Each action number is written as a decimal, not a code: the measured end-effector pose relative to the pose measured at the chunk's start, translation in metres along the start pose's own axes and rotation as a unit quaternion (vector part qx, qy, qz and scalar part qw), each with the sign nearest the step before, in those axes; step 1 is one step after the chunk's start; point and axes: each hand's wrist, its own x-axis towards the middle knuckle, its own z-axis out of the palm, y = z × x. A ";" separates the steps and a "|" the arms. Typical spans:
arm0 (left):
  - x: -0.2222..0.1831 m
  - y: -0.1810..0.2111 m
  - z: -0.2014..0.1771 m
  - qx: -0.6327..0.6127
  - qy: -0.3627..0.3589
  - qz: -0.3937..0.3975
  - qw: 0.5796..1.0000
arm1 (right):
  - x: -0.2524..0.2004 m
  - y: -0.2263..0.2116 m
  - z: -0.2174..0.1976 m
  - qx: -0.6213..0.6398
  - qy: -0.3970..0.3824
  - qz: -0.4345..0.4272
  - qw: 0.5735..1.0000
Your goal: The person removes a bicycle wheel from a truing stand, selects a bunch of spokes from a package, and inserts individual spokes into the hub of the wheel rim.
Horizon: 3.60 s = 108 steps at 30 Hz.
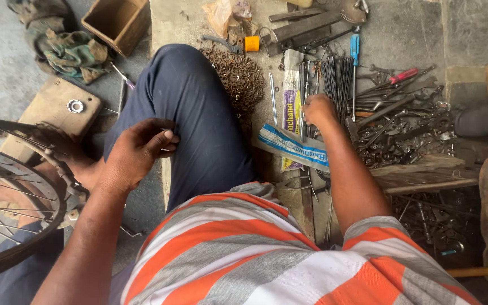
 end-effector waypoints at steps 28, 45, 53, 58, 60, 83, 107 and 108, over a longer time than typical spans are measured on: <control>-0.016 -0.049 -0.032 -0.037 0.064 -0.028 0.997 | 0.006 0.078 -0.064 -0.056 0.155 0.115 0.980; -0.013 -0.060 -0.035 -0.052 0.067 -0.061 0.994 | 0.018 0.093 -0.045 0.178 0.198 0.193 0.944; -0.012 -0.075 -0.040 -0.065 0.072 -0.082 0.992 | -0.008 0.033 -0.054 -0.032 0.163 0.126 0.978; -0.007 -0.068 -0.033 -0.060 0.073 -0.039 0.995 | -0.023 -0.001 -0.047 0.010 0.102 0.133 0.986; -0.006 -0.057 -0.027 -0.023 0.074 -0.020 0.997 | -0.024 -0.017 -0.043 0.036 0.098 0.193 0.976; -0.010 0.026 0.028 0.069 0.042 0.062 0.995 | -0.082 -0.069 -0.053 0.296 0.064 -0.019 0.953; 0.007 -0.007 0.025 -0.253 0.056 -0.015 0.966 | 0.029 0.034 0.038 0.051 0.314 -0.031 0.948; 0.006 -0.010 0.024 -0.255 0.058 -0.008 0.965 | 0.030 0.036 0.032 0.081 0.328 -0.014 0.941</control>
